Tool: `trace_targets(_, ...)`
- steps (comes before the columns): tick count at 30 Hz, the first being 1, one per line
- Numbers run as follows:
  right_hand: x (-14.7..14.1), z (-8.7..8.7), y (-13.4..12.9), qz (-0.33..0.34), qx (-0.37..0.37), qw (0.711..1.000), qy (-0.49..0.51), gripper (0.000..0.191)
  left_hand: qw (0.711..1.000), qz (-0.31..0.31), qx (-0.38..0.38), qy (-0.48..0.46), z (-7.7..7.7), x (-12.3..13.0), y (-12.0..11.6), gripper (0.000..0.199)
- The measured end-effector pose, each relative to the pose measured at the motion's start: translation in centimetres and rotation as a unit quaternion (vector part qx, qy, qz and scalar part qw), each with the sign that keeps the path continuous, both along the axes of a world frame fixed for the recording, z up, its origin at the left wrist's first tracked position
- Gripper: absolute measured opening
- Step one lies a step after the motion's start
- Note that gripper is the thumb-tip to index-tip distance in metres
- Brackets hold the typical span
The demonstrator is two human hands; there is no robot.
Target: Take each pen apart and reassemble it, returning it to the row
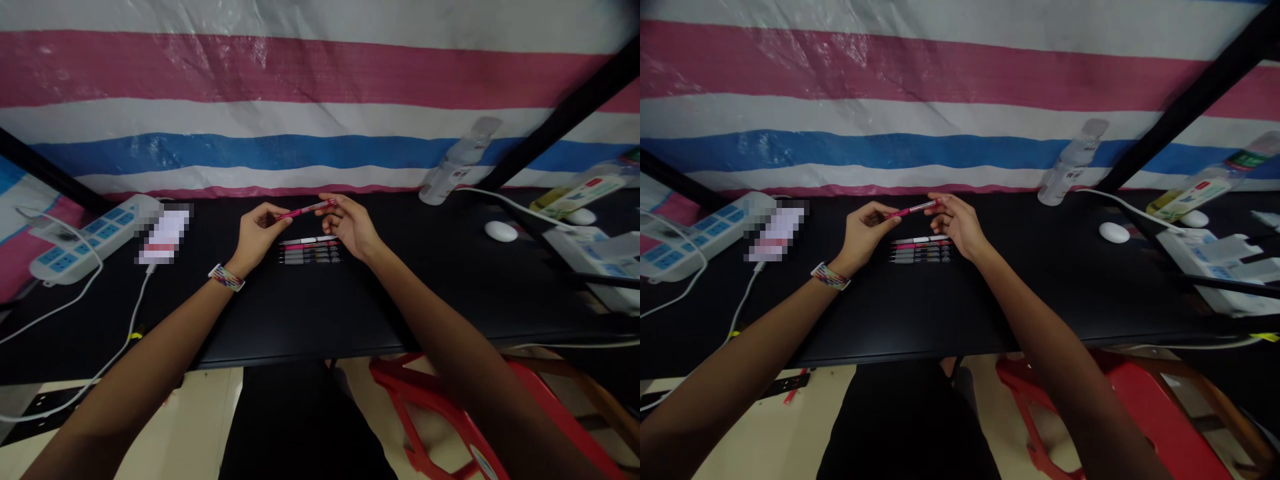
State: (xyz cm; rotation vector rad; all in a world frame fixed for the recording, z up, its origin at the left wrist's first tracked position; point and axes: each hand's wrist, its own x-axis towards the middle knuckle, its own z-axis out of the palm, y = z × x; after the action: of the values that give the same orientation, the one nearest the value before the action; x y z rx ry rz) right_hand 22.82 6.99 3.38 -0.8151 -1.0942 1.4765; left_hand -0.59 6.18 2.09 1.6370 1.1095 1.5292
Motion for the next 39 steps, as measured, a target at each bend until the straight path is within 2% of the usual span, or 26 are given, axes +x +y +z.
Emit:
trace_targets(3, 0.3, -0.7, 0.5, -0.058, 0.038, 0.997, -0.044, 0.024, 1.0, 0.0, -0.005, 0.012, -0.2, -0.1, 0.2, 0.022)
trace_targets(8, 1.1, -1.0, 1.1, -0.082, 0.129, 0.974, -0.166, 0.01, 0.998, -0.029, -0.034, 0.036, -0.7, -0.4, 0.4, 0.025)
trace_targets(14, 1.9, -1.5, 1.2, -0.062, 0.174, 0.931, -0.314, 0.014, 0.99, -0.019, -0.021, 0.137, -0.9, -0.5, 0.3, 0.016)
trace_targets(20, 2.0, -1.5, 0.9, -0.036, 0.199, 0.909, -0.364, 0.01, 0.979, -0.012, -0.01, 0.203, -1.1, -0.8, 0.5, 0.011)
trace_targets(30, 2.1, -1.6, 0.7, -0.039, 0.244, 0.864, -0.438, 0.012, 0.965, -0.019, 0.006, 0.262, -1.3, -0.8, 0.4, 0.009)
trace_targets(39, 2.1, -1.9, 0.5, -0.04, 0.266, 0.846, -0.461, 0.012, 0.96, -0.027, 0.024, 0.277, -1.3, -0.9, 0.3, 0.015)
